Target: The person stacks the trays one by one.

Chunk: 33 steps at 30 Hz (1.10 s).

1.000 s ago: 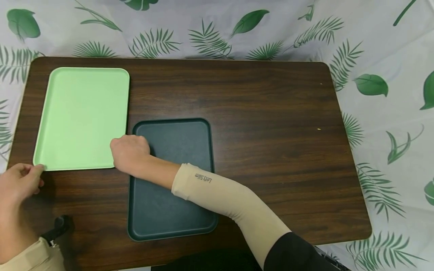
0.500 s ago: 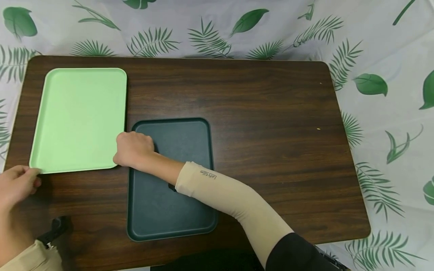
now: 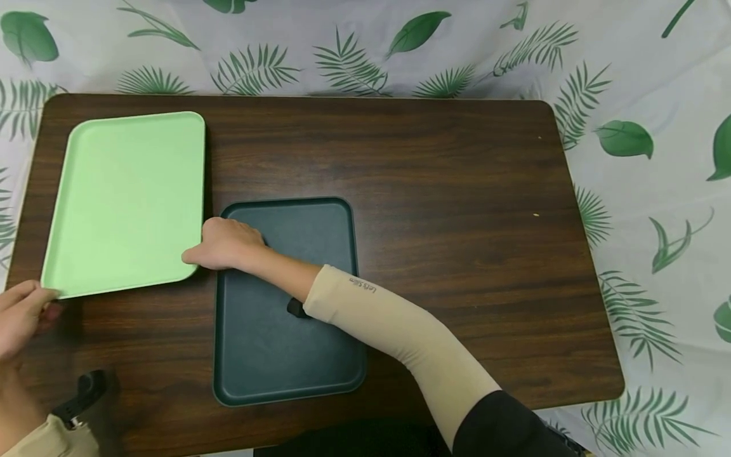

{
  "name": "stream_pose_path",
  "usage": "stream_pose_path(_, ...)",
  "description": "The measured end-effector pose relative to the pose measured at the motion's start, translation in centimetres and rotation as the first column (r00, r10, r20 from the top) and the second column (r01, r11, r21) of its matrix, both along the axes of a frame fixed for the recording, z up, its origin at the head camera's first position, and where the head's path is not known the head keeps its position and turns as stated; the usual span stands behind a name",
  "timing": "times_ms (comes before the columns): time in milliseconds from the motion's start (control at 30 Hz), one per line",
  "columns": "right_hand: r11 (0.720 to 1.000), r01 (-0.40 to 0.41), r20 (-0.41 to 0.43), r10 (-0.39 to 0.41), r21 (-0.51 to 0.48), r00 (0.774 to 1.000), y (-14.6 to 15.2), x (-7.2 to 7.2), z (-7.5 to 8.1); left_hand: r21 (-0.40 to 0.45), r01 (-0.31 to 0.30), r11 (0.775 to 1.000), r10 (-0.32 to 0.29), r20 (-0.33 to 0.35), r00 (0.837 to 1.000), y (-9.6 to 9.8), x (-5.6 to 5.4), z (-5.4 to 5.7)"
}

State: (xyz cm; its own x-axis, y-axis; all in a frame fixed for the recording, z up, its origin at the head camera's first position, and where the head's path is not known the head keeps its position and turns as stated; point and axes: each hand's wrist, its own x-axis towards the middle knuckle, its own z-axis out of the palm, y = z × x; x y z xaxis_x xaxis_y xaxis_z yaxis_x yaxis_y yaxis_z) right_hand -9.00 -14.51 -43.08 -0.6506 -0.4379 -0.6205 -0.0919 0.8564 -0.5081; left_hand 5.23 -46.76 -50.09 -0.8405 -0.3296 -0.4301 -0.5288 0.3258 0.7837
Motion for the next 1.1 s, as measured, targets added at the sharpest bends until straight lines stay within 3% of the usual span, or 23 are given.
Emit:
stream_pose_path(133,0.998,-0.013,0.055,0.016,-0.059,0.998,0.5,-0.4,0.3,0.145,-0.064,0.987,0.072,-0.048,0.996,0.0,0.2,0.0)
stream_pose_path(367,0.986,-0.017,0.084,0.032,-0.169,0.996,1.9,-0.6,1.2,0.177,-0.06,0.982,0.08,-0.113,0.99,1.6,1.0,1.0)
stream_pose_path(567,0.963,-0.028,0.057,0.045,-0.269,0.997,4.2,-0.6,2.0,0.202,-0.074,0.977,0.111,-0.177,0.978,4.2,1.3,2.7)
stream_pose_path(767,0.947,-0.002,0.054,0.02,-0.322,0.998,7.3,-0.5,2.7,0.085,0.023,0.996,-0.006,-0.191,0.982,7.7,0.9,5.3)
stream_pose_path(933,0.941,0.035,0.046,-0.02,-0.337,0.999,10.4,0.1,3.5,0.089,0.094,0.992,-0.076,-0.185,0.98,10.4,0.7,6.8)
stream_pose_path(1100,0.932,0.057,0.039,-0.046,-0.358,0.998,13.8,0.9,3.9,0.018,0.21,0.978,-0.206,-0.135,0.969,12.7,0.6,7.6)
